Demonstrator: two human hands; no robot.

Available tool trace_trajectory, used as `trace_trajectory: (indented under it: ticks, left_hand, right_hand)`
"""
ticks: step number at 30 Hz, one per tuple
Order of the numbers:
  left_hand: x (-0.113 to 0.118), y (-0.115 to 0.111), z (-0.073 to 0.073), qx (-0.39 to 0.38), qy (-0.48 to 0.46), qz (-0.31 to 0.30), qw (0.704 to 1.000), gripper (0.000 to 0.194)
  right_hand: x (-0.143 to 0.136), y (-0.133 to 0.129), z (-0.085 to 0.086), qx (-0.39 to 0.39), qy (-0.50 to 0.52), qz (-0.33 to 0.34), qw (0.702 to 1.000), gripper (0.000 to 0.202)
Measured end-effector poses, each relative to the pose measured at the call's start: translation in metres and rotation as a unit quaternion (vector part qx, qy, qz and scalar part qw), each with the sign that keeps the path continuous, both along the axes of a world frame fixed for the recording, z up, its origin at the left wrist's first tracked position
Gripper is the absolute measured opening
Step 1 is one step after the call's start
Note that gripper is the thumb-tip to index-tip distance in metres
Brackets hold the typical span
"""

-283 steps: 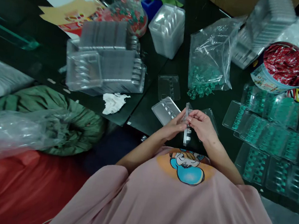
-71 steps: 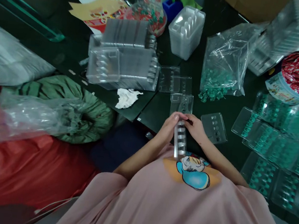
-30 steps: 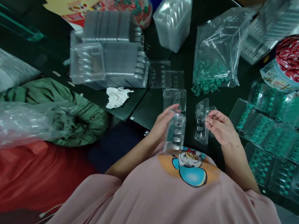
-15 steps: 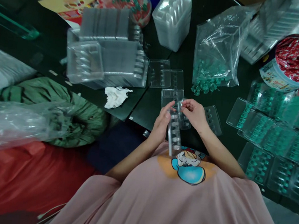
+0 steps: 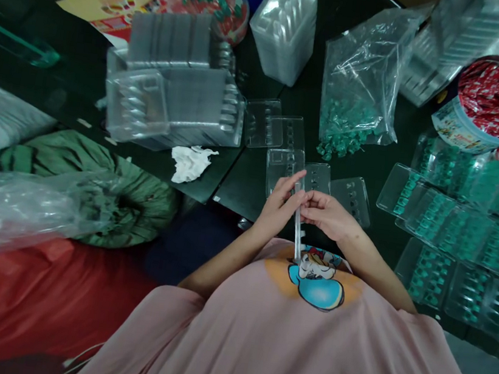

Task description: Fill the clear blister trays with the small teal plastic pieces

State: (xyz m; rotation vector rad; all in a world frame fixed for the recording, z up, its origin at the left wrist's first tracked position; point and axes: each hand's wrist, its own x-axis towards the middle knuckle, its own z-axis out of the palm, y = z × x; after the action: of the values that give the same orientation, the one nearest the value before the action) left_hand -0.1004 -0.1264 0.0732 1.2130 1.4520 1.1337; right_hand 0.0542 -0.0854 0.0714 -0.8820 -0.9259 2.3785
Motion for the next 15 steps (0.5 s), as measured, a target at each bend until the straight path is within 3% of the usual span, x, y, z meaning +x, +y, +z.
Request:
trace_trajectory:
  ticks: [15]
  left_hand:
    - [0.0010,-0.0005,0.0023,-0.001,0.059,-0.021,0.998,0.046]
  right_hand:
    - [0.0051,-0.0034,0.0001,-0.075,0.051,0.008,0.996,0.035]
